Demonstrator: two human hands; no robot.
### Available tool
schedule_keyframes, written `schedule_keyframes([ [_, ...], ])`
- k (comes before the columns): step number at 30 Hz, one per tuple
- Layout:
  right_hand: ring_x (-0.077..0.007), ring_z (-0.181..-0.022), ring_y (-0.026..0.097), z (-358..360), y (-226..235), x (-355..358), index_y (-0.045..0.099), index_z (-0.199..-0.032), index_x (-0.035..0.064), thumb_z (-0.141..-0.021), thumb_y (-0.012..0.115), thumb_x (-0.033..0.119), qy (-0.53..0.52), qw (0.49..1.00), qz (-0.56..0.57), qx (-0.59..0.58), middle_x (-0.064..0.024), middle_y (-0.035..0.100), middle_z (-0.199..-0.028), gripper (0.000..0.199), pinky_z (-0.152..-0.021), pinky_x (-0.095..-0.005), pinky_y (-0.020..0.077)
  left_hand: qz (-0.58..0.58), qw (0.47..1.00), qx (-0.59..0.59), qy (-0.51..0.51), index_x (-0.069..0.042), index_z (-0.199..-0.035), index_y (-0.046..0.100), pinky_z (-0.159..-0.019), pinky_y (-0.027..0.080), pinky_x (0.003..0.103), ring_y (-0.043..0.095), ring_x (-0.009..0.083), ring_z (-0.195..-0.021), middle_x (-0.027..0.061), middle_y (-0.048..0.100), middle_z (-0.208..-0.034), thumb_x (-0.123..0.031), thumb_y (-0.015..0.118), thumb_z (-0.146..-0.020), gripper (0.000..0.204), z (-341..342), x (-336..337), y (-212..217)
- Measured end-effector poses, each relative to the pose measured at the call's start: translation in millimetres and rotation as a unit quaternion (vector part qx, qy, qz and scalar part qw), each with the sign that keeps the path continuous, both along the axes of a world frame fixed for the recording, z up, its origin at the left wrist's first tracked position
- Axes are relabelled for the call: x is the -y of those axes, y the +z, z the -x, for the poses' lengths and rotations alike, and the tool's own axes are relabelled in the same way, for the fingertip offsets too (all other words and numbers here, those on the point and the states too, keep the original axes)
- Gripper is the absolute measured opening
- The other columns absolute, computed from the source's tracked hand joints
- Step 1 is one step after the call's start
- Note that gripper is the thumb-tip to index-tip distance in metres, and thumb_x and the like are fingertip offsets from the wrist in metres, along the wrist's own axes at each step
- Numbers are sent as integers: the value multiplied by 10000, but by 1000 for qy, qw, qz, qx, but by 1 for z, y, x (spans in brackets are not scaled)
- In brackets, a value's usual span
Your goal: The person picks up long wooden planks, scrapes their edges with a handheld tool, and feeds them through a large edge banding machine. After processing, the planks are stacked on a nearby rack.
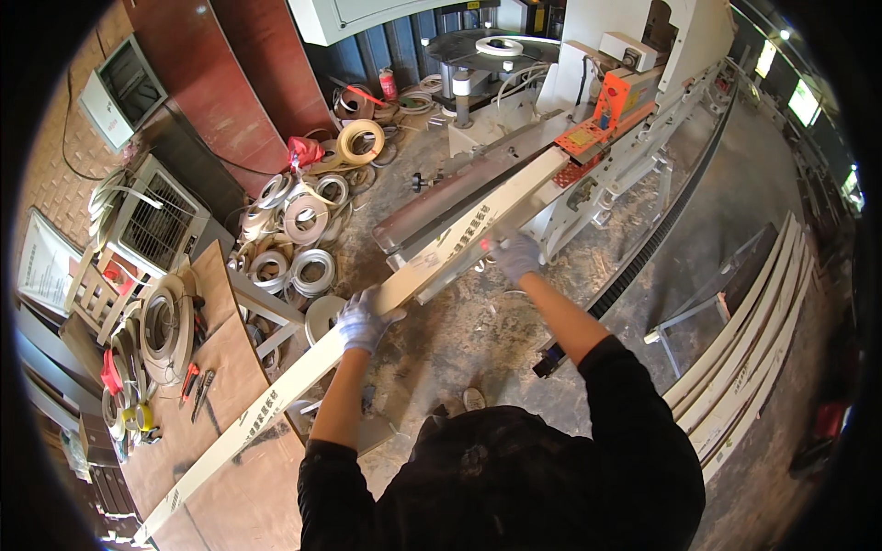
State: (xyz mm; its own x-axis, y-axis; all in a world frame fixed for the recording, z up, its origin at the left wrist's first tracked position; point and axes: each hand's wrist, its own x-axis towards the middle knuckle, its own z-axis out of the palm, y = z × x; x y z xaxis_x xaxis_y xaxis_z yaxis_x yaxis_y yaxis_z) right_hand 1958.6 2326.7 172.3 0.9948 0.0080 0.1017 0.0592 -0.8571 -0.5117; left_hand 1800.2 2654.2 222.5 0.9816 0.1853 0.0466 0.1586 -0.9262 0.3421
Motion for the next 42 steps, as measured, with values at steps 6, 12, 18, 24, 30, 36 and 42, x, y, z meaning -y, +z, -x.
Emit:
schedule_keyframes([
  [6,-356,-1407,358,7,13,-74,297,-1515,111,-891,527,586,-58,994,89,-14,-194,431,-1492,817,-1160,-584,149,-86,995,10,-48,-219,-1373,516,-1115,350,459,508,316,-1265,99,553,-1355,-580,775,-715,794,-5,2,1],
  [12,-437,-1493,83,5,12,-91,219,-1535,29,-958,453,535,-55,995,65,-46,-279,243,-1564,803,-1178,-607,55,-65,996,-48,24,-237,-1319,583,-1008,446,496,565,372,-1166,128,596,-1272,-589,805,-642,794,54,-67,-2],
  [18,-454,-1477,133,-5,14,-102,221,-1538,40,-964,435,522,-86,993,60,-56,-303,263,-1546,779,-1172,-608,77,-73,997,-30,7,-266,-1378,543,-951,479,497,593,391,-1115,142,606,-1261,-627,793,-619,876,40,-79,-5],
  [24,-451,-1467,174,-28,17,-106,226,-1542,56,-964,421,522,-101,989,98,-42,-303,287,-1538,768,-1173,-582,103,-66,998,-2,-6,-223,-1342,584,-940,490,478,597,369,-1116,159,606,-1243,-653,776,-639,846,5,-85,2],
  [30,-463,-1435,240,-48,10,-96,237,-1533,54,-958,439,493,-118,987,100,-31,-321,327,-1505,751,-1178,-563,109,-74,997,-16,-2,-223,-1314,613,-957,476,468,582,371,-1122,166,595,-1242,-738,708,-648,847,-15,-71,3],
  [36,-472,-1405,292,-54,4,-90,285,-1507,36,-949,458,484,-125,986,107,-2,-355,385,-1443,737,-1175,-578,105,-69,997,-14,-6,-219,-1296,629,-968,474,491,574,392,-1144,184,565,-1313,-743,701,-651,834,-21,-64,3],
  [42,-499,-1415,263,-54,5,-88,267,-1516,23,-953,449,479,-108,989,97,9,-369,364,-1452,747,-1175,-587,86,-25,999,-28,19,-210,-1289,635,-973,475,496,565,393,-1176,166,552,-1338,-694,752,-637,821,-22,-63,2],
])
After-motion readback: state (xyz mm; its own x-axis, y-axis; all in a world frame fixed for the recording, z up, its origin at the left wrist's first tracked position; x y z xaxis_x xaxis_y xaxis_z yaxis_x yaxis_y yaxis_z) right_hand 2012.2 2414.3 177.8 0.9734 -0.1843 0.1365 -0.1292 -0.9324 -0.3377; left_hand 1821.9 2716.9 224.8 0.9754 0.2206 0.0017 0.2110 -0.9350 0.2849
